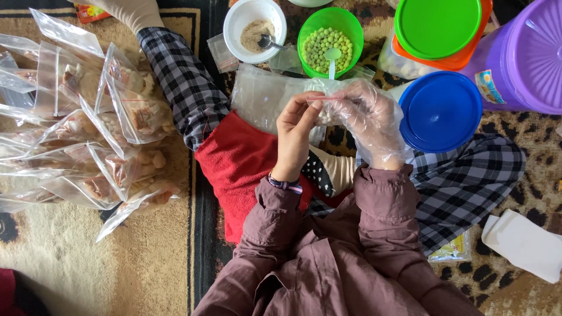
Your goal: Packaging green peas into small bags and placing them into larger snack bags
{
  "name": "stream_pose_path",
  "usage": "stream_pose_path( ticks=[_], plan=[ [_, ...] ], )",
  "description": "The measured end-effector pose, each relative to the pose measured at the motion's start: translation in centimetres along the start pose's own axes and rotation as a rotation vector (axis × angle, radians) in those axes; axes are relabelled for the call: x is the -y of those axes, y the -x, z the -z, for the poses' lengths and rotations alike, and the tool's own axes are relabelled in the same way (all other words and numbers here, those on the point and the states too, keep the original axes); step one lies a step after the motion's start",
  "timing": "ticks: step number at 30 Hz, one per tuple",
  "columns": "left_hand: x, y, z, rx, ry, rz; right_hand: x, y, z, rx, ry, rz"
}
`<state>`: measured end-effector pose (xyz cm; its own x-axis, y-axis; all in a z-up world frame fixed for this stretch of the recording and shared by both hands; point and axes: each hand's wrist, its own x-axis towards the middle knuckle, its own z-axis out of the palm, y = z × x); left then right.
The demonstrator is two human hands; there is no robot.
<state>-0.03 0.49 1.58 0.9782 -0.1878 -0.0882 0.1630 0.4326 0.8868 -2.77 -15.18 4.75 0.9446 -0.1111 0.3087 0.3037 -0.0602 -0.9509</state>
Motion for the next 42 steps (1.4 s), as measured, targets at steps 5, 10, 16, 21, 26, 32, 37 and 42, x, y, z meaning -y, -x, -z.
stream_pose_path(
  ticks=[5,10,16,21,26,32,37,42],
  plan=[
    [1.2,-0.3,0.5,-0.023,0.012,0.025,0.4,-0.2,-0.5,-0.078,-0.024,0.000],
    [0.0,0.2,0.1,-0.055,0.015,0.038,1.3,-0.2,-0.1,-0.018,-0.053,-0.027],
    [-0.2,0.0,-0.5,-0.005,-0.010,-0.060,1.5,-0.1,-0.4,-0.027,-0.051,-0.056],
    [-0.5,0.5,-0.3,-0.017,0.038,-0.097,1.7,0.6,-0.4,-0.094,-0.080,-0.107],
    [-2.8,2.1,-2.1,-0.028,0.132,-0.063,1.6,1.3,-0.2,-0.121,-0.122,-0.083],
    [-0.7,3.1,-0.4,-0.061,0.156,-0.078,5.9,2.4,-0.9,-0.091,-0.096,-0.081],
    [-3.5,5.2,-1.6,-0.057,0.186,-0.116,9.6,3.4,-2.3,-0.004,-0.040,0.022],
    [-3.8,7.0,-1.4,0.018,0.153,-0.213,11.1,5.3,-3.2,-0.046,-0.084,0.119]
  ],
)
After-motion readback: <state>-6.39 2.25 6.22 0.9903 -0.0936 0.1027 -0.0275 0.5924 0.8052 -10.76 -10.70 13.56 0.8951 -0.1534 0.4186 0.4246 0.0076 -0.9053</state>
